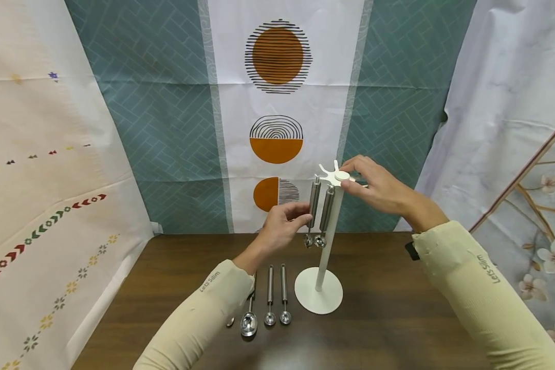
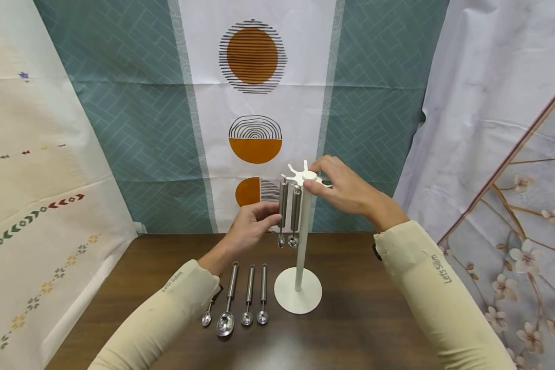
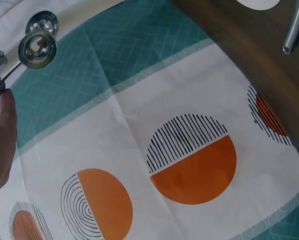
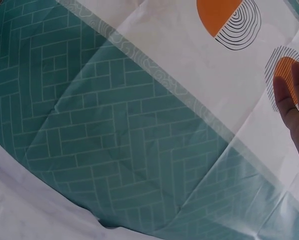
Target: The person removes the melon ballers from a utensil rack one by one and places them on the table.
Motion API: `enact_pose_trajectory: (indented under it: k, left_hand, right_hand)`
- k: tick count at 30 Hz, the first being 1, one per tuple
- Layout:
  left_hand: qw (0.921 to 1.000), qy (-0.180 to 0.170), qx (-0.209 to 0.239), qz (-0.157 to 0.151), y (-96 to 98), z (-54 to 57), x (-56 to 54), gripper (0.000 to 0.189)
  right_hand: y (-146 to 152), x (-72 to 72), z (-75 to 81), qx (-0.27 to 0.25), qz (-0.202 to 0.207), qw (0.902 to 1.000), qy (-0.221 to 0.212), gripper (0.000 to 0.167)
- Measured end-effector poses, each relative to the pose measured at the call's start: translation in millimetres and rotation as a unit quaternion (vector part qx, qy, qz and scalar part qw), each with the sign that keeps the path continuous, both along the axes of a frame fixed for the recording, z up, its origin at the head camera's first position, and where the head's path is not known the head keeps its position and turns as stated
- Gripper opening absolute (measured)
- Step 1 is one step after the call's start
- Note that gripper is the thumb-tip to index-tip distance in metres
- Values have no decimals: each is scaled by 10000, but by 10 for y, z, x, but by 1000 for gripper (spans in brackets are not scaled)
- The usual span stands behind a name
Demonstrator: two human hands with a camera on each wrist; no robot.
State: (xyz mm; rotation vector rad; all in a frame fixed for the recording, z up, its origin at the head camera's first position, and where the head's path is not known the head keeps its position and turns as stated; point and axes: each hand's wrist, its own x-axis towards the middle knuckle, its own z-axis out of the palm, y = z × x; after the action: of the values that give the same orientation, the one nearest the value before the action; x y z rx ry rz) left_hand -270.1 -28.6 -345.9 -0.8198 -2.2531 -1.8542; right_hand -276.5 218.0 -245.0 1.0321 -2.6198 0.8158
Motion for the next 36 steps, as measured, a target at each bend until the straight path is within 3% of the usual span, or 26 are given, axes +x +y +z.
enact_pose_trajectory:
  k: [7, 15, 25, 36]
  left_hand:
    - [9995, 50, 53, 299, -143, 17, 11, 27]
    - [9972, -257, -58, 696, -345, -107, 30, 30]
    - [9940, -204, -248, 1050, -605, -264, 26, 27]
    - [9859, -297, -479, 1574, -949, -387, 77, 27]
  right_hand:
    - [15, -13, -15, -98, 66, 9999, 27, 37]
    - [14, -21, -41, -144, 39, 9999, 70, 50]
    - [121, 0, -17, -175, 451, 9983, 322, 26]
    - [74, 9, -7, 44, 170, 9993, 324, 22]
